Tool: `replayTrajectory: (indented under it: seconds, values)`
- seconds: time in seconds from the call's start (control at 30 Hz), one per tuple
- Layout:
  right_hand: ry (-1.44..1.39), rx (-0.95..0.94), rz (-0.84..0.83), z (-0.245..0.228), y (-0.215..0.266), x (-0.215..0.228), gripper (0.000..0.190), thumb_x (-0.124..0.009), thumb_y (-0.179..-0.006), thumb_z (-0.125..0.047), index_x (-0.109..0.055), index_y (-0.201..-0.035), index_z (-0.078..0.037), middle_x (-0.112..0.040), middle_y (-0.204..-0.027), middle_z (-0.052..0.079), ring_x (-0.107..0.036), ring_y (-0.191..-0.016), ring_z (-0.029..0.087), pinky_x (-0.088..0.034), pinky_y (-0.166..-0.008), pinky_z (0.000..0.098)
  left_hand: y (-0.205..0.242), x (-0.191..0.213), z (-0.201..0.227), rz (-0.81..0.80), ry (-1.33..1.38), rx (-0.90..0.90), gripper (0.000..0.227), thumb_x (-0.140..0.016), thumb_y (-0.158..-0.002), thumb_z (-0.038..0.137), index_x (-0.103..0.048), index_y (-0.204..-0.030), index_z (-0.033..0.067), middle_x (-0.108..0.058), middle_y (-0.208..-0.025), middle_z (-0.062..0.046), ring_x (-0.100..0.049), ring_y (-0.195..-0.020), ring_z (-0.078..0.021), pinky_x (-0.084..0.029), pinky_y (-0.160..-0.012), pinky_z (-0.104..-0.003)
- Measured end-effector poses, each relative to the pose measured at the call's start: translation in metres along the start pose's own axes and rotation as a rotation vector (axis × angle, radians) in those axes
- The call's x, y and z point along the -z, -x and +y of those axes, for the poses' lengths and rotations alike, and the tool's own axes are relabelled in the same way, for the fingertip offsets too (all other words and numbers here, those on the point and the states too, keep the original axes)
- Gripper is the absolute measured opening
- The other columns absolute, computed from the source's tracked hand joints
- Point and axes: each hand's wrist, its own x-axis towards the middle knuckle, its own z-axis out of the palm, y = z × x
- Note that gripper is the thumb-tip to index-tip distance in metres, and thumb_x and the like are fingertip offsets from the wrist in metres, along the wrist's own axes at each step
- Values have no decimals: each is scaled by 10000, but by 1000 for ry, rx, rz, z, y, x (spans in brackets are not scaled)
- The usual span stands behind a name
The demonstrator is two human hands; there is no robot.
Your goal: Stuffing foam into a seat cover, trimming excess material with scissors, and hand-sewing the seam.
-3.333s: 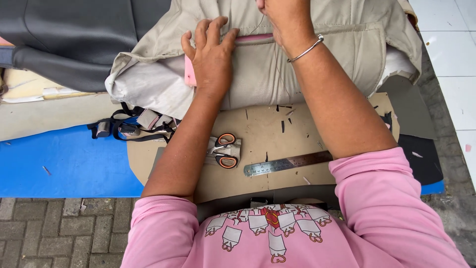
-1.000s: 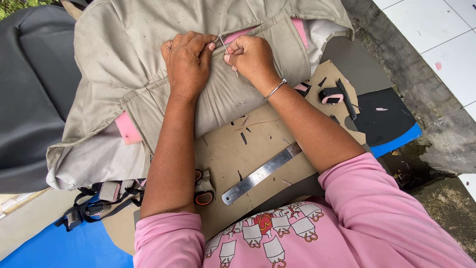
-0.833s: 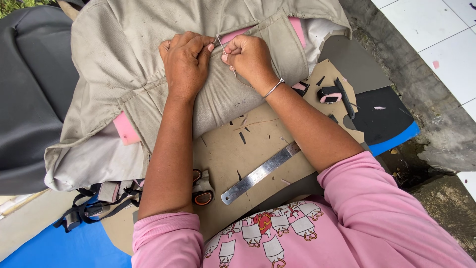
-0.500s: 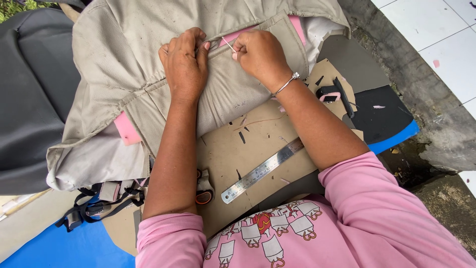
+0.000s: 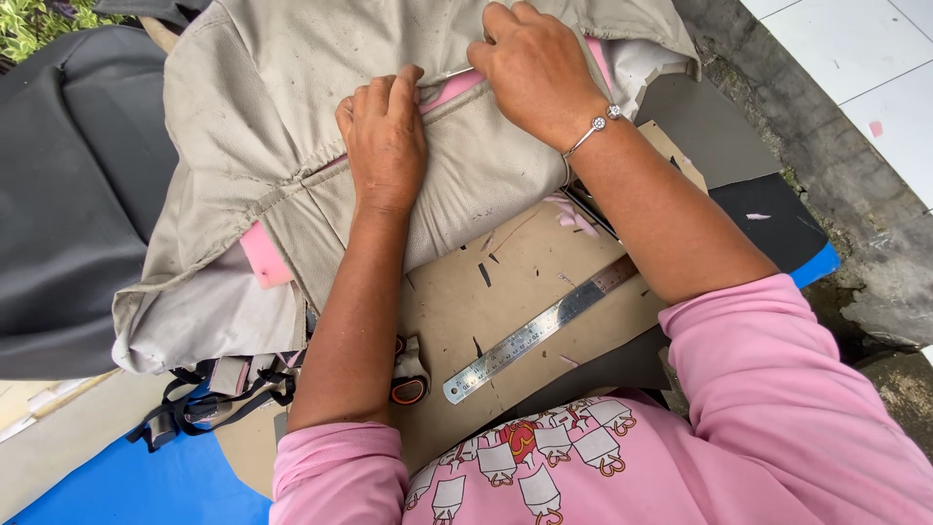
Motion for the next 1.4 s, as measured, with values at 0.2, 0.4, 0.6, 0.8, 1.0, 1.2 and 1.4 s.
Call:
replayTrajectory:
  seconds: [0.2,0.4,0.6,0.8,1.0,1.2,1.4]
  values:
    - [25,209,-66,23,-3,-19,146,-688,-850,-199,-655,-758,-307,-547,-781,-90,-547,-760,165,-422,-658,336,-2,8,3,21,42,-97,185,-634,-970,134,-672,-1147,168,-645,-1021,-33,-567,-897,-286,-396,-840,-446]
    - [-63,219,-117,30,9,-27,196,-724,-874,-195,-751,-838,-386,-563,-780,-119,-540,-734,168,-432,-671,350,-4,6,5,-15,16,-64,117,-578,-1000,197,-662,-1071,158,-651,-988,-26,-575,-882,-274,-395,-837,-432]
    - [-335,195,-105,26,17,-58,153,-654,-726,-76,-710,-800,-197,-590,-798,-36,-596,-756,244,-482,-620,375,-7,13,9,-87,60,-77,159,-603,-963,257,-648,-1050,132,-645,-1006,-57,-565,-910,-307,-401,-827,-455]
    - [-853,-26,-18,29,27,-60,92,-836,-938,-29,-786,-957,-104,-688,-885,3,-661,-826,218,-478,-669,356,-6,12,8,-107,76,-48,246,-649,-956,360,-653,-1060,138,-639,-1038,-56,-565,-939,-320,-407,-840,-470]
    - [-1004,-67,-3,28,28,-58,103,-804,-938,21,-791,-994,-65,-676,-939,39,-659,-837,194,-493,-726,308,-7,10,7,-107,73,-52,224,-675,-947,360,-651,-1035,156,-629,-999,-36,-573,-919,-304,-409,-818,-456]
    - [-842,-99,8,24,31,-51,137,-812,-895,13,-773,-942,-110,-668,-918,11,-650,-872,238,-501,-712,370,-13,-5,7,-231,53,95,145,-661,-881,330,-674,-930,193,-642,-934,-19,-582,-894,-321,-409,-789,-503]
    - [-1336,-880,176,-6,18,-8,138,-661,-945,20,-710,-944,-109,-717,-811,-5,-642,-640,53,-455,-470,192,-11,-6,26,-101,25,75,192,-600,-834,264,-618,-980,140,-593,-948,-67,-543,-877,-323,-371,-837,-475]
